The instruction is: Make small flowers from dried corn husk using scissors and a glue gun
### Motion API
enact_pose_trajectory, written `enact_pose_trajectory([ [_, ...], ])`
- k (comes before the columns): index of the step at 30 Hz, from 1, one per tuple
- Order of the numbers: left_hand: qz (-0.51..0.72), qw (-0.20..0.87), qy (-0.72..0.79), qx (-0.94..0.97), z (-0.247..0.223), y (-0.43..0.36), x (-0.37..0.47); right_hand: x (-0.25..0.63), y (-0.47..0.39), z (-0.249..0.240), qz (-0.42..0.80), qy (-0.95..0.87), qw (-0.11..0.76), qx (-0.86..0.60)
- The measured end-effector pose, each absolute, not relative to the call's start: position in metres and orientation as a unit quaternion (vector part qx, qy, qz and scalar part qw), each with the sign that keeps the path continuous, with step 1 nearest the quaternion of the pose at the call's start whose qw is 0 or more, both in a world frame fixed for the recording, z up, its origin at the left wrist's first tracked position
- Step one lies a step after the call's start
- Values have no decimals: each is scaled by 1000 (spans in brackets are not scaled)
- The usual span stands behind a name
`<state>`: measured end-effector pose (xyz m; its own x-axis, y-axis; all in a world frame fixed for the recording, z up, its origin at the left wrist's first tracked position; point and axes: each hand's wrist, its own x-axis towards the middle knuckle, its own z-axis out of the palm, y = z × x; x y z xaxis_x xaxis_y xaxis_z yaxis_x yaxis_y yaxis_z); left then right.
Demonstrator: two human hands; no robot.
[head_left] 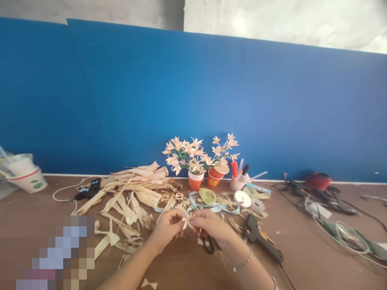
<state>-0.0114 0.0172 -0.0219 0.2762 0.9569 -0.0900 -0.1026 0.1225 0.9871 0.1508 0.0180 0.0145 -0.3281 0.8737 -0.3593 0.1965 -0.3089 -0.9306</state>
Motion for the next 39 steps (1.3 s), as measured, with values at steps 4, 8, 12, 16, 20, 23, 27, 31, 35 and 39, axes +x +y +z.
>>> enact_pose_trajectory([
  [4,433,612,428,505,-25,19,-12,151,18,15,613,-531,305,-499],
  [8,425,602,441,512,-26,19,-12,150,16,18,587,-549,314,-506],
  [12,453,504,426,599,-22,21,-11,149,18,19,567,-541,306,-541],
  [16,471,450,445,615,-22,23,-12,155,27,10,535,-543,315,-566],
  [20,474,492,495,537,-24,24,-13,160,31,-5,496,-581,276,-583],
  [23,479,518,502,500,-24,24,-12,157,28,-13,496,-601,238,-579],
  [27,490,549,483,475,-23,23,-10,166,27,0,371,-671,223,-602],
  [31,484,593,469,441,-20,21,-8,222,30,30,226,-691,217,-652],
  [35,484,646,443,390,-18,17,-6,290,11,40,135,-634,42,-760],
  [39,478,675,428,363,-21,17,-5,308,-18,17,83,-589,-61,-802],
])
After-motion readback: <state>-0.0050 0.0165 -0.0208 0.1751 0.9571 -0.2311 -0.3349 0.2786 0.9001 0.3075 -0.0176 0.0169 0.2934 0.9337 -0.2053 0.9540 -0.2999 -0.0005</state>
